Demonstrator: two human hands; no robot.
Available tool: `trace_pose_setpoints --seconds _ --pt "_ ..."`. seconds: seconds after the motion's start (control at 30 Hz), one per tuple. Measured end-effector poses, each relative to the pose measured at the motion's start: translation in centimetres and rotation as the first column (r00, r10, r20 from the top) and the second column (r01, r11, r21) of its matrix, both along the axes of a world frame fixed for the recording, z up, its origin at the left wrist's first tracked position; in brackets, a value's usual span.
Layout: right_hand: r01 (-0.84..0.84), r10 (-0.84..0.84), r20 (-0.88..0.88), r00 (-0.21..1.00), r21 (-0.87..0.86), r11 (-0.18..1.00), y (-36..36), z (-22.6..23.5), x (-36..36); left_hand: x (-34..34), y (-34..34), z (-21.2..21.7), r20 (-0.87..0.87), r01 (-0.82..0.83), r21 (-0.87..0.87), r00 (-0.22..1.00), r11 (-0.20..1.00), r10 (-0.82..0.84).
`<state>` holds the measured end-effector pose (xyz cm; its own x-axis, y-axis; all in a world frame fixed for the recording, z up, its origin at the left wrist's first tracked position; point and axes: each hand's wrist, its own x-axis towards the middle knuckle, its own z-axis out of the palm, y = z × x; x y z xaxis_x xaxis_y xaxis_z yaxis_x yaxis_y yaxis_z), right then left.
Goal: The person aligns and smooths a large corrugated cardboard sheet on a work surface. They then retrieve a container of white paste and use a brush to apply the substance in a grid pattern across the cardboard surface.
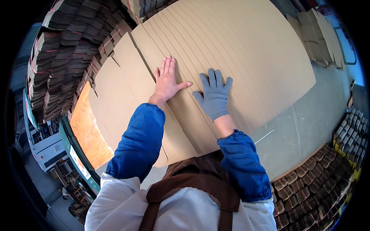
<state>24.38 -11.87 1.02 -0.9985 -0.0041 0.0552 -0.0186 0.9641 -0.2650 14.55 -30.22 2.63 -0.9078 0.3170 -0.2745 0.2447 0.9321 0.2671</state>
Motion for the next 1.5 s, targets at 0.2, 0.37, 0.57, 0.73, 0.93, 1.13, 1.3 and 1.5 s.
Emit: trace_pose_setpoints --seconds 0.2,0.37,0.57,0.73,0.93,1.13,1.3,1.5 --pt "0.006 -0.006 -0.017 1.0 0.01 1.0 -0.8 -0.6 -1.3 -1.2 -0.8 0.6 -0.111 0.056 -0.002 0.992 0.998 -0.056" --pt "-0.047 0.05 -0.095 0.994 0.031 0.998 -2.6 -1.7 -10.0 -1.9 -1.0 -0.2 -0.215 0.079 0.055 0.974 0.995 -0.065" --pt "-0.083 0.09 -0.143 0.986 0.052 0.995 -3.6 -1.8 -12.6 -5.8 -3.4 -0.7 -0.369 0.288 0.125 0.902 0.95 -0.225" --pt "-0.092 0.102 -0.137 0.985 0.078 0.993 -3.7 -1.9 -12.7 -10.3 -4.2 0.1 -0.317 0.487 0.152 0.848 0.86 -0.424" --pt "-0.09 0.099 -0.125 0.987 0.077 0.993 -3.6 -1.9 -12.8 -11.8 -3.8 0.6 -0.217 0.511 0.162 0.853 0.844 -0.474" --pt "-0.089 0.099 -0.169 0.981 0.065 0.994 -3.6 -2.2 -12.8 -11.8 -4.0 0.3 -0.23 0.513 0.173 0.851 0.841 -0.472" --pt "-0.139 0.144 -0.199 0.969 0.043 0.989 -2.6 -2.2 -13.0 -11.4 -3.9 -0.8 -0.245 0.496 0.165 0.858 0.853 -0.452" --pt "-0.18 0.178 -0.105 0.978 -0.011 0.984 -2.1 -1.5 -7.1 -11.3 -4.1 -0.4 -0.101 0.403 0.138 0.914 0.905 -0.392"
